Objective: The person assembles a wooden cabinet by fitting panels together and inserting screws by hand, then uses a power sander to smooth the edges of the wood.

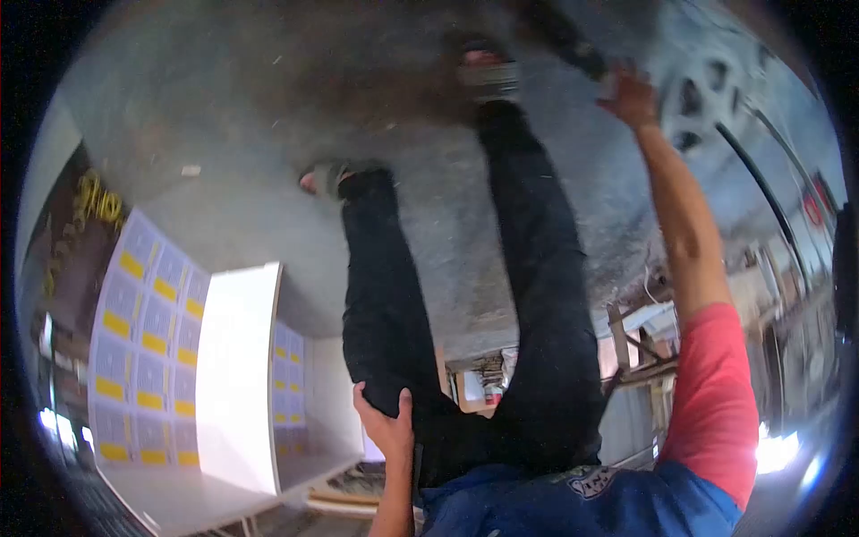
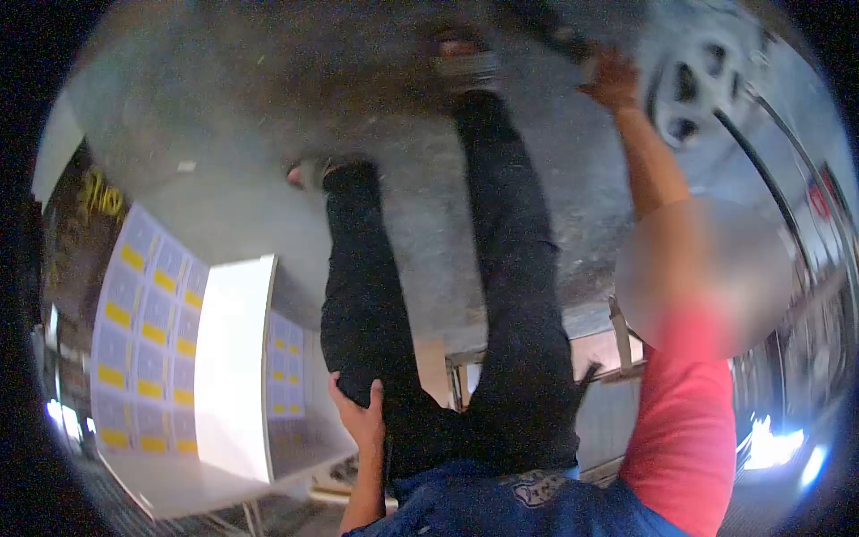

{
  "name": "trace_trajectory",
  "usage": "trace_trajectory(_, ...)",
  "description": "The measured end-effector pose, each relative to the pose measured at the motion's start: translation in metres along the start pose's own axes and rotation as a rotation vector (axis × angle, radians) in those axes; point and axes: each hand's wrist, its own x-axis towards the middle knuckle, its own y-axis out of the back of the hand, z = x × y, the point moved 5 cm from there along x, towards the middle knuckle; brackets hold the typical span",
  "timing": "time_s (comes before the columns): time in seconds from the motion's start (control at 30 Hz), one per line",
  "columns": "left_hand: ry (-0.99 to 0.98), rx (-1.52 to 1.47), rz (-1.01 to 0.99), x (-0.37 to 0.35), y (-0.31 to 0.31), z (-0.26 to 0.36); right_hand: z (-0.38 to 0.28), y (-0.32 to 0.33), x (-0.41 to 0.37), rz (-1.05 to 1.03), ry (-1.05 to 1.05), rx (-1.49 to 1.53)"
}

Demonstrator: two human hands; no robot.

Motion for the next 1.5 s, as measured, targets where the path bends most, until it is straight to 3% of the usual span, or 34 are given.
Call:
trace_trajectory(0.1, 0.05, 0.007, -0.025, -0.01, -0.005, -0.002, 0.004, -0.019, 0.013, 0.047, 0.051, 0.084)
trace_trajectory(0.17, -0.022, 0.019, -0.035, -0.017, -0.008, 0.005, 0.0, -0.011, 0.008, 0.032, 0.013, 0.088)
trace_trajectory(0.27, -0.044, -0.043, -0.014, -0.007, -0.02, 0.007, -0.036, 0.011, -0.012, -0.006, 0.036, 0.106)
trace_trajectory(0.33, -0.043, -0.137, -0.031, -0.012, -0.024, 0.001, -0.051, 0.023, -0.03, 0.102, 0.208, 0.014)
trace_trajectory(0.43, -0.115, -0.184, -0.006, -0.019, -0.019, 0.003, -0.098, 0.135, -0.085, -0.043, 0.314, 0.002)
trace_trajectory(0.47, -0.131, -0.238, -0.001, -0.016, -0.016, 0.011, -0.113, 0.152, -0.095, -0.231, 0.429, -0.092)
trace_trajectory(0.5, -0.151, -0.282, 0.051, -0.02, -0.012, 0.011, -0.122, 0.202, -0.131, 0.01, 0.551, -0.032)
trace_trajectory(0.57, -0.313, -0.365, 0.019, -0.025, -0.006, 0.019, -0.14, 0.236, -0.177, -0.016, 0.642, -0.087)
trace_trajectory(0.6, -0.399, -0.41, 0.006, -0.032, 0.001, 0.029, -0.149, 0.233, -0.195, 0.119, 0.69, -0.09)
trace_trajectory(0.63, -0.484, -0.451, -0.004, -0.039, 0.009, 0.042, -0.161, 0.332, -0.253, 0.001, 0.755, -0.231)
trace_trajectory(0.7, -0.687, -0.537, -0.012, -0.053, 0.028, 0.072, -0.171, 0.413, -0.314, 0.106, 0.904, -0.303)
trace_trajectory(0.77, -0.796, -0.573, -0.018, -0.068, 0.06, 0.096, -0.181, 0.491, -0.373, 0.036, 0.971, -0.262)
trace_trajectory(0.87, -0.985, -0.68, 0.161, -0.092, 0.141, 0.123, -0.197, 0.592, -0.462, -0.047, 1.212, -0.243)
trace_trajectory(0.93, -1.272, -0.47, 0.282, -0.114, 0.192, 0.132, -0.198, 0.643, -0.51, -0.006, 1.329, -0.267)
trace_trajectory(0.97, -1.277, -0.493, 0.319, -0.121, 0.225, 0.128, -0.203, 0.675, -0.538, 0.003, 1.501, -0.223)
trace_trajectory(1.0, -1.474, -0.499, 0.322, -0.137, 0.257, 0.124, -0.211, 0.709, -0.567, 0.003, 1.67, -0.18)
trace_trajectory(1.03, -1.668, -0.501, 0.321, -0.154, 0.278, 0.116, -0.221, 0.738, -0.589, -0.09, 1.682, -0.229)
trace_trajectory(1.07, -1.565, -0.708, 0.137, -0.154, 0.29, 0.109, -0.231, 0.756, -0.598, -0.159, 1.67, -0.254)
trace_trajectory(1.1, -1.576, -0.723, 0.163, -0.163, 0.305, 0.099, -0.241, 0.772, -0.603, -0.221, 1.652, -0.275)
trace_trajectory(1.13, -1.603, -0.924, 0.034, -0.171, 0.322, 0.089, -0.252, 0.787, -0.607, -0.203, 1.646, -0.304)
trace_trajectory(1.17, -1.624, -1.119, -0.104, -0.171, 0.334, 0.078, -0.265, 0.802, -0.61, -0.399, 1.616, -0.08)
trace_trajectory(1.2, -1.672, -1.051, 0.081, -0.168, 0.34, 0.072, -0.275, 0.812, -0.612, -0.587, 1.565, 0.15)
trace_trajectory(1.23, -1.71, -1.064, 0.101, -0.16, 0.346, 0.055, -0.292, 0.808, -0.618, -0.552, 1.547, 0.124)
trace_trajectory(1.3, -1.404, -1.431, -0.086, -0.133, 0.338, 0.037, -0.3, 0.803, -0.58, -0.453, 1.382, 1.463)
trace_trajectory(1.33, -1.324, -1.575, -0.12, -0.121, 0.333, 0.03, -0.307, 0.775, -0.558, -0.445, 1.375, 1.456)
trace_trajectory(1.37, -1.327, -1.584, -0.126, -0.116, 0.335, 0.025, -0.31, 0.744, -0.527, -0.301, 1.29, 1.428)
trace_trajectory(1.4, -1.21, -1.756, -0.128, -0.104, 0.34, 0.017, -0.311, 0.73, -0.512, -0.158, 1.211, 1.393)
trace_trajectory(1.43, -1.08, -1.916, -0.132, -0.091, 0.343, 0.011, -0.32, 0.721, -0.528, -0.154, 1.211, 1.389)
trace_trajectory(1.5, -1.033, -2.031, -0.092, -0.076, 0.361, 0.003, -0.352, 0.694, -0.58, -0.242, 1.457, 1.344)
